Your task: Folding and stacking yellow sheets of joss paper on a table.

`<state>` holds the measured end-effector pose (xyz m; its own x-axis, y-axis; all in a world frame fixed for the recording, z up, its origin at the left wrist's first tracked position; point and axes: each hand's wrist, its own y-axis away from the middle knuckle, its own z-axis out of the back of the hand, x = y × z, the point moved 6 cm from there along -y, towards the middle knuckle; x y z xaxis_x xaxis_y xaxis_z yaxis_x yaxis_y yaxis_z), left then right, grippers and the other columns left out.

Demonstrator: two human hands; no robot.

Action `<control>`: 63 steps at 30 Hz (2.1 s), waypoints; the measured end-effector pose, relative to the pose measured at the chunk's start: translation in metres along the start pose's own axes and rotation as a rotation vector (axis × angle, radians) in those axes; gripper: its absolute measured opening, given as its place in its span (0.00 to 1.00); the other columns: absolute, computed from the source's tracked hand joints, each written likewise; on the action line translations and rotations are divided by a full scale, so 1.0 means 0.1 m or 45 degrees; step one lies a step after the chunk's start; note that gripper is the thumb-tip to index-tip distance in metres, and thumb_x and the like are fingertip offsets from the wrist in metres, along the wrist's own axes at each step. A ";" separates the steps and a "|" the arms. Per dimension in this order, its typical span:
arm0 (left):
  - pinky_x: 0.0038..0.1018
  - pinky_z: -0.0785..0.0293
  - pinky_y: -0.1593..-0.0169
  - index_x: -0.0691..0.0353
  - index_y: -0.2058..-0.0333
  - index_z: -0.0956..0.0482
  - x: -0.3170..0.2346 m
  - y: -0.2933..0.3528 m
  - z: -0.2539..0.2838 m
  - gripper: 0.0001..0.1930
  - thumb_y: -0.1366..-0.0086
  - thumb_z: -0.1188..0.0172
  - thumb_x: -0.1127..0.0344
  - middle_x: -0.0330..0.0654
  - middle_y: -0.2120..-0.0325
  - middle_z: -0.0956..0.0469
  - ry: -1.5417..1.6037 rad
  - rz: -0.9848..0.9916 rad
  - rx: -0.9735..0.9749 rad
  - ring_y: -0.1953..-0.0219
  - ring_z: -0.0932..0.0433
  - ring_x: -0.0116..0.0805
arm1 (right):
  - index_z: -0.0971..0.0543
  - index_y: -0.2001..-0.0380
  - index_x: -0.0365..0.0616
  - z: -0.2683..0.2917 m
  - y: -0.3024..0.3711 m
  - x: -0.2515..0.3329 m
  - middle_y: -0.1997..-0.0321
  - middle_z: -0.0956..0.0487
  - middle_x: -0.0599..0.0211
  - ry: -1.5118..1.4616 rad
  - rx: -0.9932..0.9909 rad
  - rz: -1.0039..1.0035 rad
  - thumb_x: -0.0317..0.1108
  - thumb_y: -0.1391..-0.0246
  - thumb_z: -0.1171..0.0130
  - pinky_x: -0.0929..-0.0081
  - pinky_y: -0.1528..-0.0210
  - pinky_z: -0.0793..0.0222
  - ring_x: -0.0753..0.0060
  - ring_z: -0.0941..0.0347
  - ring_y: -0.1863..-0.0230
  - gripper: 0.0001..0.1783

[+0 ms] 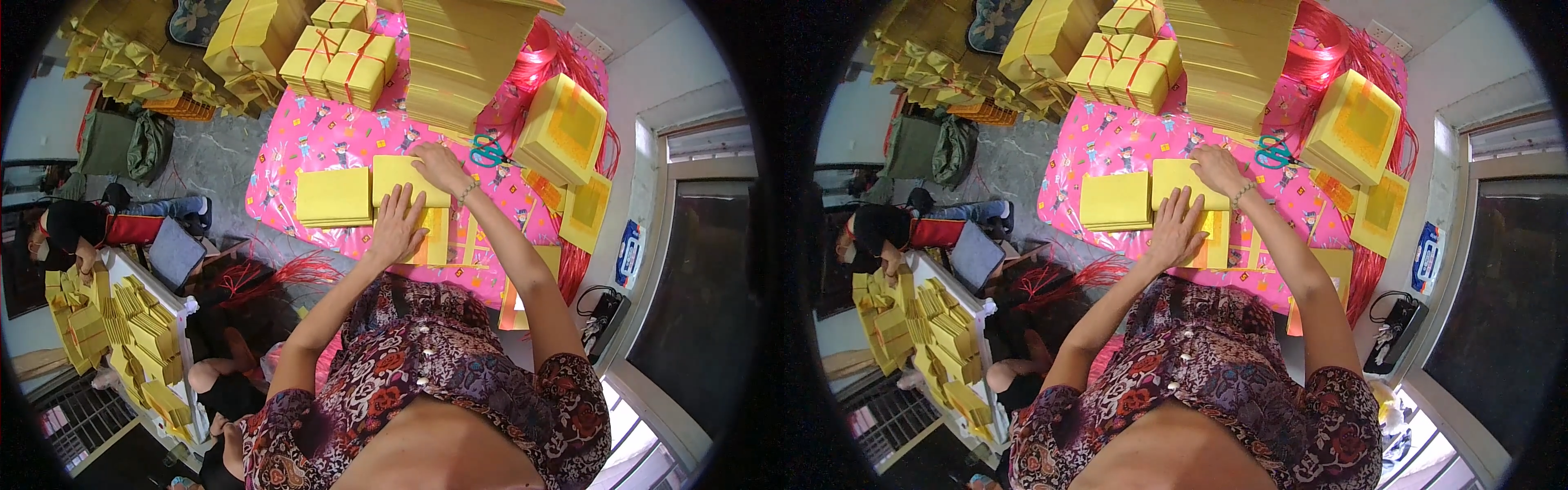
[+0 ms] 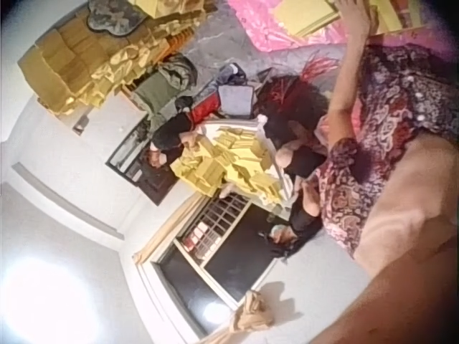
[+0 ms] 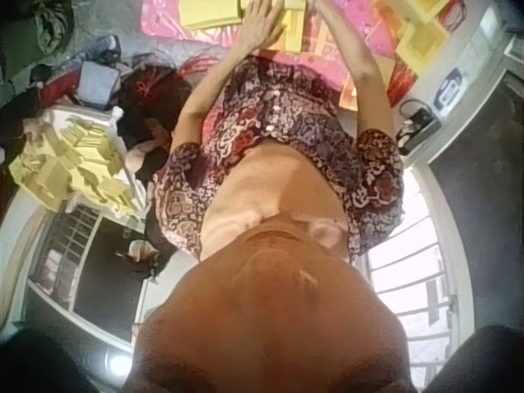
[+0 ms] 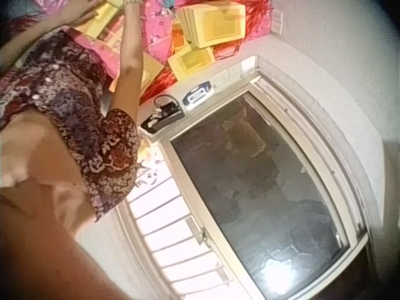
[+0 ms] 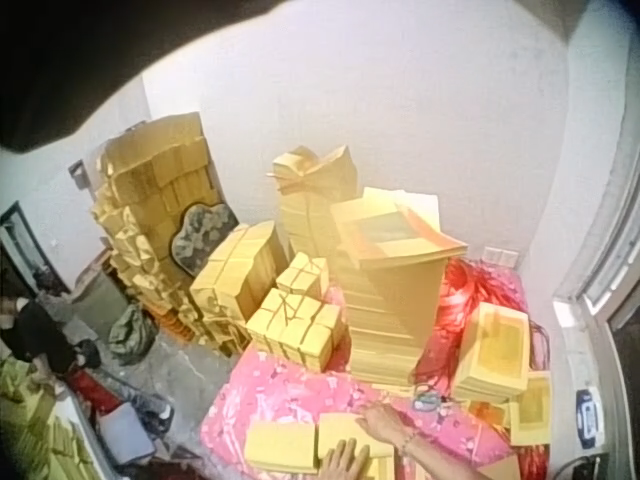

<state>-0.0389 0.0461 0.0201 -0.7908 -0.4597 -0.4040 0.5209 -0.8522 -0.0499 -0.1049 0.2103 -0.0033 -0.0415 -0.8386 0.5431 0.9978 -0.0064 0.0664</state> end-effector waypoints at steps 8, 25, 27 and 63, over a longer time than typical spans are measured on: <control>0.53 0.56 0.29 0.57 0.30 0.48 0.00 0.00 0.00 0.41 0.38 0.41 0.51 0.59 0.31 0.50 0.023 -0.004 0.007 0.30 0.53 0.62 | 0.21 0.55 0.45 0.01 0.02 0.02 0.53 0.25 0.58 -0.027 -0.027 0.010 0.36 0.43 0.43 0.56 0.48 0.30 0.55 0.27 0.49 0.14; 0.54 0.56 0.30 0.58 0.31 0.46 0.10 0.00 -0.18 0.45 0.39 0.45 0.37 0.56 0.30 0.50 0.026 -0.016 0.077 0.28 0.56 0.61 | 0.23 0.59 0.43 0.28 0.27 0.28 0.58 0.25 0.59 0.133 -0.639 0.173 0.32 0.48 0.39 0.57 0.51 0.29 0.51 0.27 0.54 0.12; 0.54 0.56 0.30 0.58 0.30 0.46 0.11 0.01 -0.19 0.46 0.40 0.45 0.37 0.56 0.30 0.51 0.038 -0.011 0.081 0.28 0.56 0.62 | 0.24 0.62 0.43 0.31 0.41 0.30 0.59 0.25 0.59 -0.023 -0.583 0.032 0.31 0.48 0.39 0.58 0.53 0.29 0.52 0.27 0.55 0.10; 0.54 0.56 0.30 0.86 0.38 0.48 0.08 0.29 -0.18 0.59 0.42 0.50 0.26 0.76 0.37 0.49 -0.256 0.162 0.108 0.31 0.52 0.70 | 0.28 0.67 0.42 -0.15 1.17 0.21 0.66 0.29 0.61 -0.325 -0.481 -0.103 0.33 0.46 0.37 0.59 0.57 0.32 0.54 0.30 0.59 0.10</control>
<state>-0.0245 0.0224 -0.0014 -0.7732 -0.5978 -0.2117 0.5981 -0.7983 0.0701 0.0121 0.1838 0.0035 -0.0847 -0.6666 0.7406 0.9379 -0.3043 -0.1666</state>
